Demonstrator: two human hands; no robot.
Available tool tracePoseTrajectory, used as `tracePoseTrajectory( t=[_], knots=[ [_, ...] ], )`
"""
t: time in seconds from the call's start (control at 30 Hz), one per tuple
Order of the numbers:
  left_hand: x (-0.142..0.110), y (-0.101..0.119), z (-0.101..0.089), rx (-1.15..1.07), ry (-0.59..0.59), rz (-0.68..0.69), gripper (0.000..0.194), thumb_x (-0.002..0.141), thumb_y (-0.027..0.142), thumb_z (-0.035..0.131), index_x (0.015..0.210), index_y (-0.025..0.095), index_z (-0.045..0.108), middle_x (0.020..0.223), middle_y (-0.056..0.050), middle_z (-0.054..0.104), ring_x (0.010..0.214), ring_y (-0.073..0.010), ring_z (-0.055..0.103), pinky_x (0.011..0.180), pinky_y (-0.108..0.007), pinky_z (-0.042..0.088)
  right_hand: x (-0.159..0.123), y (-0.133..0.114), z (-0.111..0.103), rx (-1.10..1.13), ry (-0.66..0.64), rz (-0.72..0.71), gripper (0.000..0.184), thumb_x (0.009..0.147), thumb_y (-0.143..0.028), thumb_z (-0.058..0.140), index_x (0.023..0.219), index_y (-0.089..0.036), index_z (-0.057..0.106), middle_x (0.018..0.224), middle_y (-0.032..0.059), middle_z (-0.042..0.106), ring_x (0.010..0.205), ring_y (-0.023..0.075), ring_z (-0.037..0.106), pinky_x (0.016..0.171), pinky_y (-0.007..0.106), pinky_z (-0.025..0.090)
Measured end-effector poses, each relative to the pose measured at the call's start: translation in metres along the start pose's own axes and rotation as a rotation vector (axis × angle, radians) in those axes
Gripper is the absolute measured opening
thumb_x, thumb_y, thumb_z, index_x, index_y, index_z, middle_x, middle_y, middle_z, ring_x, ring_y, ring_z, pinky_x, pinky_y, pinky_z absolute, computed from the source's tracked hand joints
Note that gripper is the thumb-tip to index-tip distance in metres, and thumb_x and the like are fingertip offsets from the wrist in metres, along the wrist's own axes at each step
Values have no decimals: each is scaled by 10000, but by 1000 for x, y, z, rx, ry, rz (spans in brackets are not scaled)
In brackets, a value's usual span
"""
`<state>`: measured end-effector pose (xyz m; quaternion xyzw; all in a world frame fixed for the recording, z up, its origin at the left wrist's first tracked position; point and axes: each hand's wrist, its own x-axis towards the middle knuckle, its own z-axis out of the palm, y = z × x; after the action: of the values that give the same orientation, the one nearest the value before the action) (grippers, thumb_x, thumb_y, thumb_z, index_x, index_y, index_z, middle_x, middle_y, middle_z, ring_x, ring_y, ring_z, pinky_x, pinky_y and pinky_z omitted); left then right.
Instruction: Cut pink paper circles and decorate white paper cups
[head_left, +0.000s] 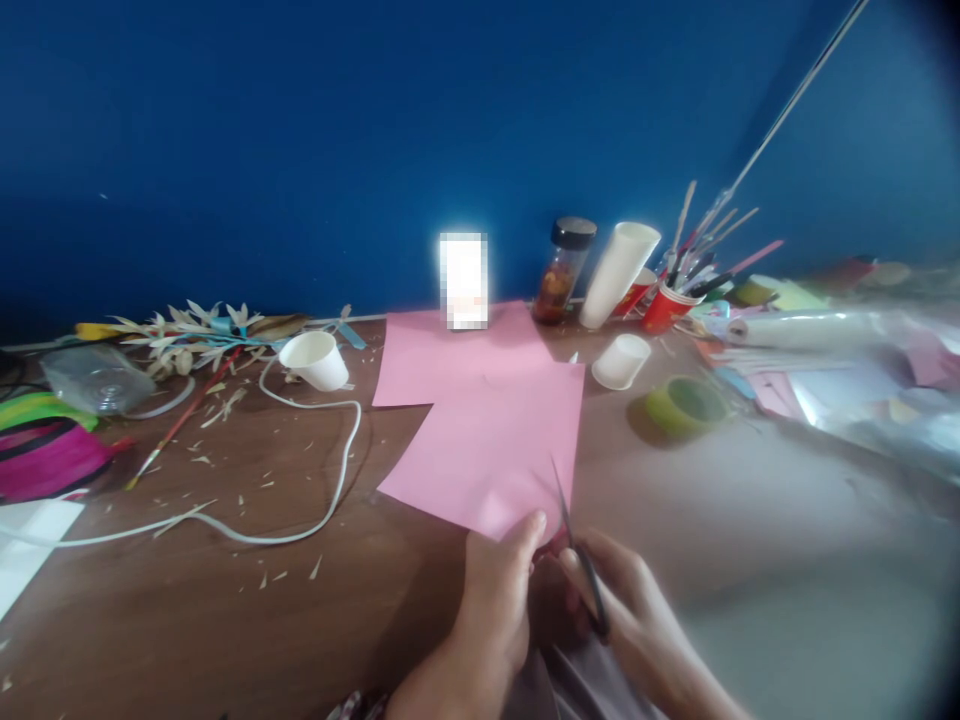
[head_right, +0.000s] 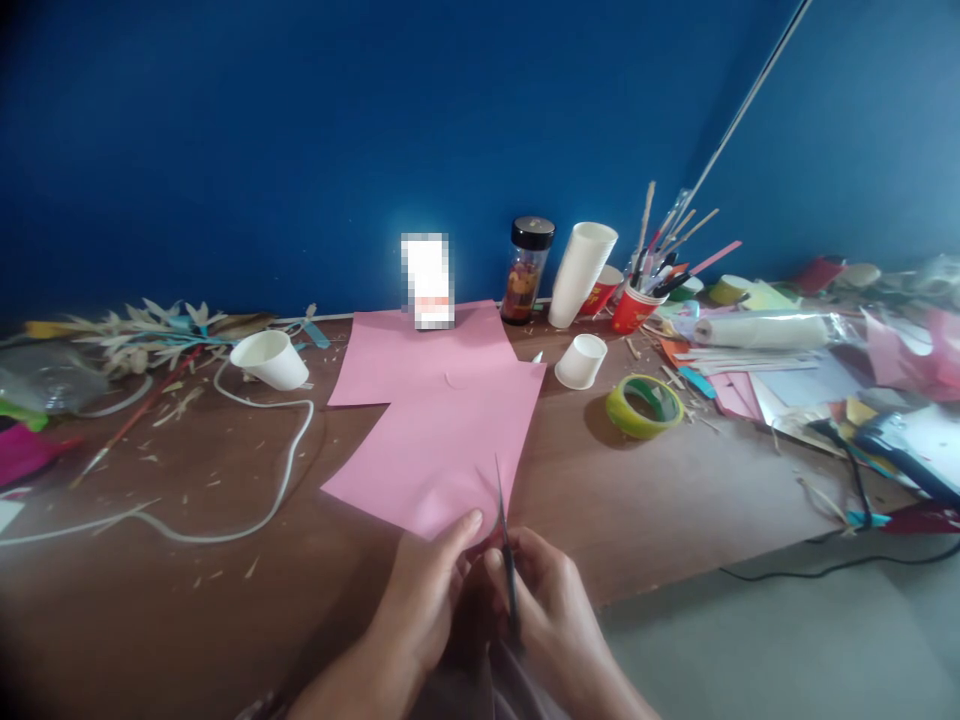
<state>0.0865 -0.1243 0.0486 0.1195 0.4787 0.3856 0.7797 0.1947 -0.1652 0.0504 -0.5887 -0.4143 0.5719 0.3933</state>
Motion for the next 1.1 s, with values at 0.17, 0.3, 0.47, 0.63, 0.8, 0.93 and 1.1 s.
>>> tracePoseTrajectory(
  t=[0.17,0.3,0.47,0.63,0.8,0.93,1.1],
  knots=[
    [-1,2,0,-46,-38,12,292,654,371,724,695,134,558,483,-10,557,349,-152,530,372,-254,432,-2,-1,-1,3,-6,1,314,825,-436,626,720,-150,554,564,-30,517,494,88,451,468,188,369],
    [-5,5,3,-61,-16,29,269,646,347,724,663,129,566,488,-18,559,376,-170,553,380,-271,449,-1,1,-3,-14,-10,-1,302,820,-433,629,748,-147,561,565,-33,519,484,86,444,456,186,361],
    [-9,8,4,-88,-74,-20,223,708,309,671,648,111,585,514,-43,589,399,-163,569,413,-272,470,1,4,-3,-14,-2,-4,306,819,-429,627,724,-147,555,536,-40,502,464,81,433,438,182,344],
    [-5,5,0,-90,-33,26,181,715,276,670,677,121,583,529,-32,599,412,-160,581,437,-267,480,1,3,-2,0,-28,-7,285,817,-417,637,774,-145,564,565,-34,518,484,87,451,452,185,361],
    [-1,-1,-6,-39,-68,44,210,732,314,656,744,118,580,492,-29,573,374,-179,555,390,-285,455,1,2,-4,-14,-52,-14,299,823,-433,631,796,-143,566,578,-22,539,491,95,478,452,189,371],
    [-1,-1,-6,-32,-49,27,199,747,305,643,760,118,575,482,-28,573,359,-173,545,392,-286,457,3,2,-4,-20,-56,-30,309,829,-446,623,809,-142,568,582,-21,544,493,95,486,455,190,381],
    [-2,1,-6,-67,-113,64,135,763,254,625,754,127,583,498,-28,588,380,-161,563,399,-257,458,4,4,-5,-28,-47,-32,318,829,-458,621,818,-144,569,586,-18,552,489,95,494,454,190,388]
  ],
)
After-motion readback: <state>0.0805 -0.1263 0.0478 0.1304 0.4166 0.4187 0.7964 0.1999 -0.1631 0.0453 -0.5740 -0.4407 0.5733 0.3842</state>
